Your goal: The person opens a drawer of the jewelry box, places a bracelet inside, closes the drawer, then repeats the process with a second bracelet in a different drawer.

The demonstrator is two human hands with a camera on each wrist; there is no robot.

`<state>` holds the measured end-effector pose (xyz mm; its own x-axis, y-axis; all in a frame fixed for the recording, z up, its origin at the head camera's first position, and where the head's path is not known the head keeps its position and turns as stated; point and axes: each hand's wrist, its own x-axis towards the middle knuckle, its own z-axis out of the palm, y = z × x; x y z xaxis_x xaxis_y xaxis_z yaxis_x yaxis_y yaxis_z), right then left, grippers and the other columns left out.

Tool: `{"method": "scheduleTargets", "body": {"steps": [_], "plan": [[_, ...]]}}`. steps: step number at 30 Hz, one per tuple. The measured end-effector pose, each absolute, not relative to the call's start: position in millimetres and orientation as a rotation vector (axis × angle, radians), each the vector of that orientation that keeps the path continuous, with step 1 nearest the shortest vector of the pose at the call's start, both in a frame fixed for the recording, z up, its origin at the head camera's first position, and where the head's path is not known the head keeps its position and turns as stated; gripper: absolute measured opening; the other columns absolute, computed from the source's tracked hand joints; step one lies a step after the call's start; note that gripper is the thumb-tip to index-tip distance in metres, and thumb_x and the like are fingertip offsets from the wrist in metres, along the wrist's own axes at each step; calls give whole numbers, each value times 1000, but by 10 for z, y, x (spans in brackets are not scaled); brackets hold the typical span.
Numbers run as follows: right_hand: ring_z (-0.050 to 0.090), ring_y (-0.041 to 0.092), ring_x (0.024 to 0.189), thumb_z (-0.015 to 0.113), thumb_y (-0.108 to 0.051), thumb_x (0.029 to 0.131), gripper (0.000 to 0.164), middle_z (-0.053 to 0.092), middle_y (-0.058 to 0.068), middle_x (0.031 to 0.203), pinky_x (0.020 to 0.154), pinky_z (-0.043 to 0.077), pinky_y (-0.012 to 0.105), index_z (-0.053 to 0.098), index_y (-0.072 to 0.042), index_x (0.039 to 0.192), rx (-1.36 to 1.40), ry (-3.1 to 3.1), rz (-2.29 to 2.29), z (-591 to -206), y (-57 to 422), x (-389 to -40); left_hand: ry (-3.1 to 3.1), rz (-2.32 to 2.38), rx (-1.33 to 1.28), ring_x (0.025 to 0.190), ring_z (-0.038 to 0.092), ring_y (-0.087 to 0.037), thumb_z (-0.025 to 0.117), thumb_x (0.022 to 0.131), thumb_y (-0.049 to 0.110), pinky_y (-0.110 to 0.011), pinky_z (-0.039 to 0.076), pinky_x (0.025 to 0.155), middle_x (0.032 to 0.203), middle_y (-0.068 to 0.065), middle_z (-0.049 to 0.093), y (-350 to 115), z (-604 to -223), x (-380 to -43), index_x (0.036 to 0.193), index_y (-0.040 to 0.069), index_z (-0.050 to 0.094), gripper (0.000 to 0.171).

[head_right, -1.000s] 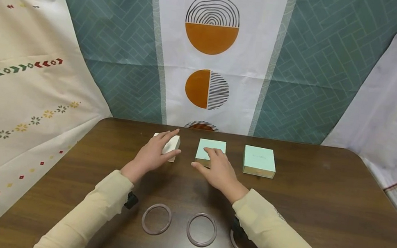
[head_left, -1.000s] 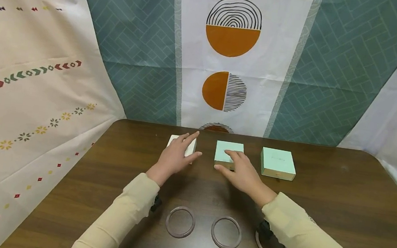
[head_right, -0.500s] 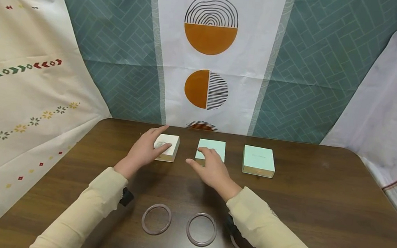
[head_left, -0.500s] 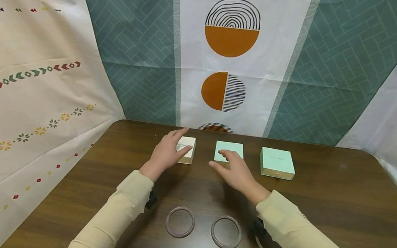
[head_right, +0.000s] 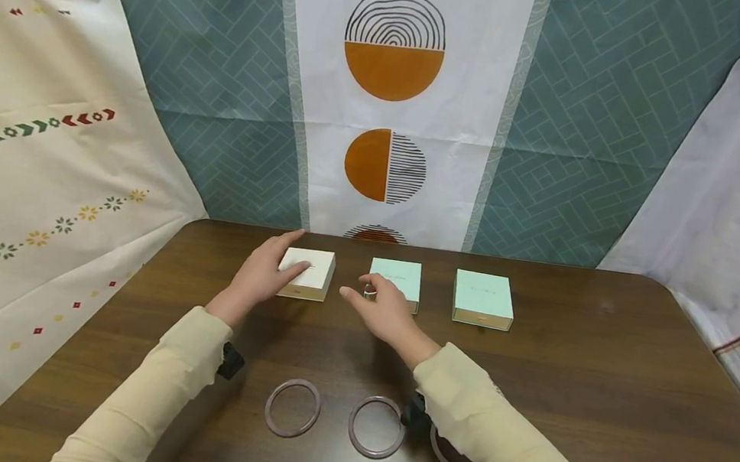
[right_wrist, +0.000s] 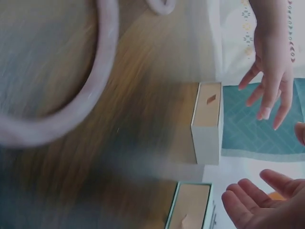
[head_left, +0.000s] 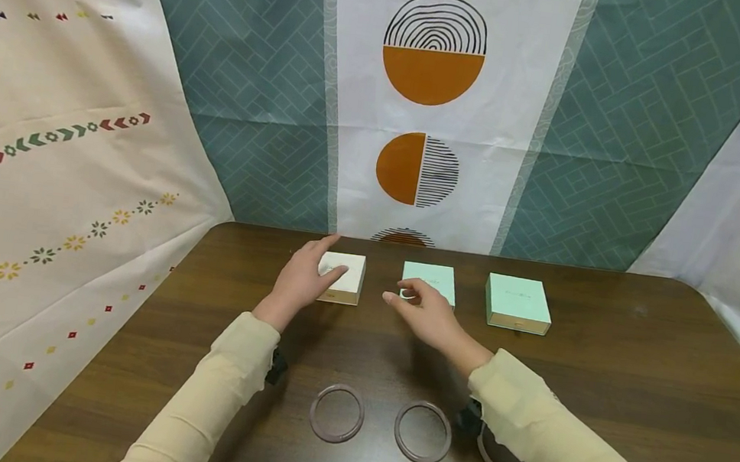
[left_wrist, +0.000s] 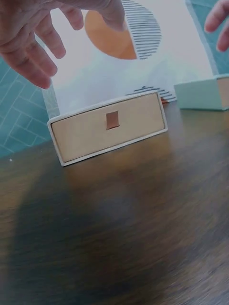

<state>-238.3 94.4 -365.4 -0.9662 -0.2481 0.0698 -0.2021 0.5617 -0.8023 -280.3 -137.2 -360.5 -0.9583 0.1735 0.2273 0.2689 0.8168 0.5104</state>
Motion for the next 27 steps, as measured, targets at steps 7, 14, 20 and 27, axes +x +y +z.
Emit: {"method": "scheduleTargets", "body": {"steps": [7, 14, 20, 27], "plan": [[55, 31, 116, 57, -36, 94, 47, 61, 17, 122, 98, 45, 48, 56, -2, 126, -283, 2630, -1506, -3673, 869, -2407, -2846, -916, -309, 133, 40, -35, 63, 92, 34, -55, 36, 108, 146, -15, 42, -1421, -3605, -2836, 147, 15, 36, 64], [53, 31, 117, 57, -35, 95, 45, 59, 16, 123, 98, 44, 47, 57, -2, 125, -229, 2507, -1609, -3725, 796, -2389, -2853, -887, -293, 124, 47, -38, 62, 93, 32, -54, 42, 101, 138, -20, 47, -1501, -3609, -2856, 147, 13, 36, 63], [55, 35, 115, 57, -33, 95, 43, 59, 17, 120, 96, 47, 48, 56, -2, 125, -166, 2382, -1705, -3740, 734, -2378, -2864, -863, -263, 117, 51, -37, 63, 92, 32, -53, 46, 96, 136, -21, 49, -1547, -3598, -2866, 146, 12, 37, 63], [55, 37, 115, 55, -33, 96, 45, 57, 20, 125, 97, 48, 48, 54, 1, 125, -145, 2307, -1758, -3738, 678, -2395, -2901, -892, -239, 127, 45, -37, 60, 94, 35, -53, 42, 101, 144, -18, 43, -1562, -3581, -2910, 147, 13, 35, 64]]}}
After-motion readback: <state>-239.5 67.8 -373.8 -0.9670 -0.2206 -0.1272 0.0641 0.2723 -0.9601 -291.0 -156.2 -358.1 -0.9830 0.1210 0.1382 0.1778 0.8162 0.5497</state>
